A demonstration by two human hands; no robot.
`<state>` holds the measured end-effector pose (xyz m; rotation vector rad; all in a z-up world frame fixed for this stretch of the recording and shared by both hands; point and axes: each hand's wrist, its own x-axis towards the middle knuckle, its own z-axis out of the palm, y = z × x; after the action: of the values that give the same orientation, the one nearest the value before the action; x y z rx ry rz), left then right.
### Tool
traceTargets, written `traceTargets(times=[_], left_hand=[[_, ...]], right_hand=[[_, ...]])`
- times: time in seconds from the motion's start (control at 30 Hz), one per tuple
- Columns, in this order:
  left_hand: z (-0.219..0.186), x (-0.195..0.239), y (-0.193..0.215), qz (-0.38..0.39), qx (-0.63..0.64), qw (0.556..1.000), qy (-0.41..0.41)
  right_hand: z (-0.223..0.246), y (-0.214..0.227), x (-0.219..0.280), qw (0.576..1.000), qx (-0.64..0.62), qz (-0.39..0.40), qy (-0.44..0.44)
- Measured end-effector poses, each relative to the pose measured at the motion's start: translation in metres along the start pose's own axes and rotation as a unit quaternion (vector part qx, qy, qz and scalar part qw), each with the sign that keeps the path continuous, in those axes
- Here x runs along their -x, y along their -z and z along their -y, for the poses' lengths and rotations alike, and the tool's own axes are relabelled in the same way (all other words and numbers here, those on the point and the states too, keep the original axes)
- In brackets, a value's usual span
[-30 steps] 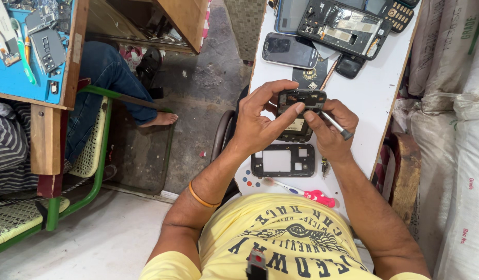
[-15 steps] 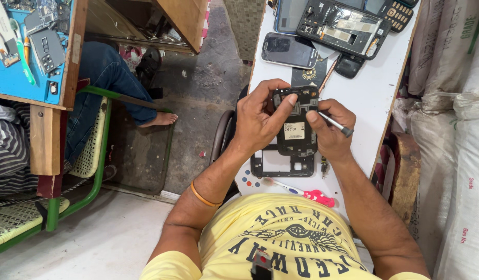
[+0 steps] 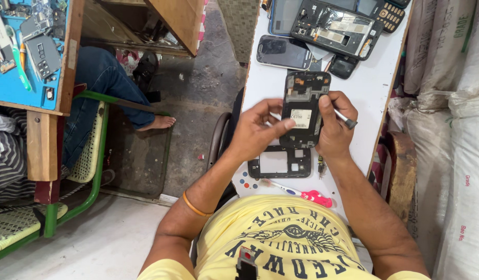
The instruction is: The person uses a screwdriver to unscrew and remove screws from the back of a disassembled mobile phone. They hold the phone in one hand and manipulate the tool with the other, working on the internal frame.
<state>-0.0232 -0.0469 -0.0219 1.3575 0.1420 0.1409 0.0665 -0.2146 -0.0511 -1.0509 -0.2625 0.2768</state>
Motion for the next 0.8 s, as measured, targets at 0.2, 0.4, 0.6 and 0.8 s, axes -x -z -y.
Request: traceTargets(times=[0.2,0.4,0.6,0.8], left_hand=[[0.014,0.007,0.010,0.020,0.077,0.997,0.026],[-0.001,0.005,0.031,0.014,0.007,1.000,0.025],[-0.029,0.006,0.040,0.013,-0.090,0.996,0.001],[-0.034,0.011,0.041,0.027,-0.172,0.985,0.012]], right_hand=[[-0.004,0.002,0.000,0.999,-0.016,0.043,0.020],[0.003,0.005,-0.005,0.999,-0.015,0.041,0.000],[0.004,0.002,-0.005,0.998,-0.003,0.063,-0.014],[0.003,0.002,-0.004,0.997,0.048,0.055,-0.007]])
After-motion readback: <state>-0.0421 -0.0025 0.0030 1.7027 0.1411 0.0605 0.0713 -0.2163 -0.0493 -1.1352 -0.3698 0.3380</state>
